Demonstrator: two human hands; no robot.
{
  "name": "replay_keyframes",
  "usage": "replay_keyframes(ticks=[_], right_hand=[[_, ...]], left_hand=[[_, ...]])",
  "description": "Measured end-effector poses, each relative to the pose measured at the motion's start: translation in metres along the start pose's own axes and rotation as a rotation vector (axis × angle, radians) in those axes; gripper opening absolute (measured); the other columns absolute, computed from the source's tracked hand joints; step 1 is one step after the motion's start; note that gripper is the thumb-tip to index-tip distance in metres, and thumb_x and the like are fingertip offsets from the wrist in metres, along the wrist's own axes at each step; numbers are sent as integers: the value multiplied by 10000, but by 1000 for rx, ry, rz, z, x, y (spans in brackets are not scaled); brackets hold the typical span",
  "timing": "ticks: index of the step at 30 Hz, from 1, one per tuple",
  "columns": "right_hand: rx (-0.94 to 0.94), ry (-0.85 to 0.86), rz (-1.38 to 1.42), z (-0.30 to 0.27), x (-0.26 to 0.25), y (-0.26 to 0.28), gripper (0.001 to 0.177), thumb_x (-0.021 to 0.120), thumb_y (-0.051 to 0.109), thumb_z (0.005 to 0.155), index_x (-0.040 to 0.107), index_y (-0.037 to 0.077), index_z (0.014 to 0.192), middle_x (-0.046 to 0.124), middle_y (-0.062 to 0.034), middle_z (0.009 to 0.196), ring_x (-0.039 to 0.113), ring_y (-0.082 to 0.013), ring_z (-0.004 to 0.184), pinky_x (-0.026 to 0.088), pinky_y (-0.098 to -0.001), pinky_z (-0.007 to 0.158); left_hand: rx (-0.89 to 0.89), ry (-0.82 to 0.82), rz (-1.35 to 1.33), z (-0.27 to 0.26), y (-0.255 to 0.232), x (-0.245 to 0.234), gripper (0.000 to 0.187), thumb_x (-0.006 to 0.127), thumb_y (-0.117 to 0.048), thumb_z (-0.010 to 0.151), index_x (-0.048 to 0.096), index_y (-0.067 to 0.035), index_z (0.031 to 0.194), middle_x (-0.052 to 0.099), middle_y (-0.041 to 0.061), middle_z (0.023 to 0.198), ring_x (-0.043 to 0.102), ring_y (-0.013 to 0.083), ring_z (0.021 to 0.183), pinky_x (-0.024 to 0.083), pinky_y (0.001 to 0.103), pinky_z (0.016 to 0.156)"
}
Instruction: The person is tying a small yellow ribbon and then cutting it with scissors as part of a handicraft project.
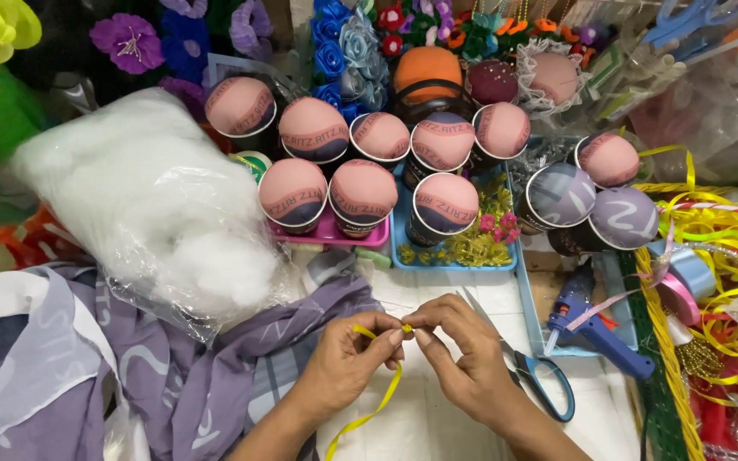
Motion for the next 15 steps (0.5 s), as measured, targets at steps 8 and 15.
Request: replay_keyframes(ticks=[8,15], right_hand=[[-85,-5,-82,-2,-1,0,116,538,125,1000,609,56,940,660,-87,906,622,-252,840,479,-359,785],[-42,-167,-752,-6,-72,-42,40,608,78,944,607,76,904,636,-68,919,553,-289,852,373,-416,784]], left_hand=[[-27,5,192,-3,-5,4,176,684,-240,941,767,-86,953,718,16,758,691,92,672,532,213,651],[-75,8,67,-4,2,4,354,768,-92,860,666,-109,1199,763,38,1050,714,85,983,566,222,854]])
Point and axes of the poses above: each hand's wrist, its own z-axis towards the middle knuckle, its own x-axis out of the palm, y = z × x, the point moved 5 cm from there along z, towards the middle knuckle
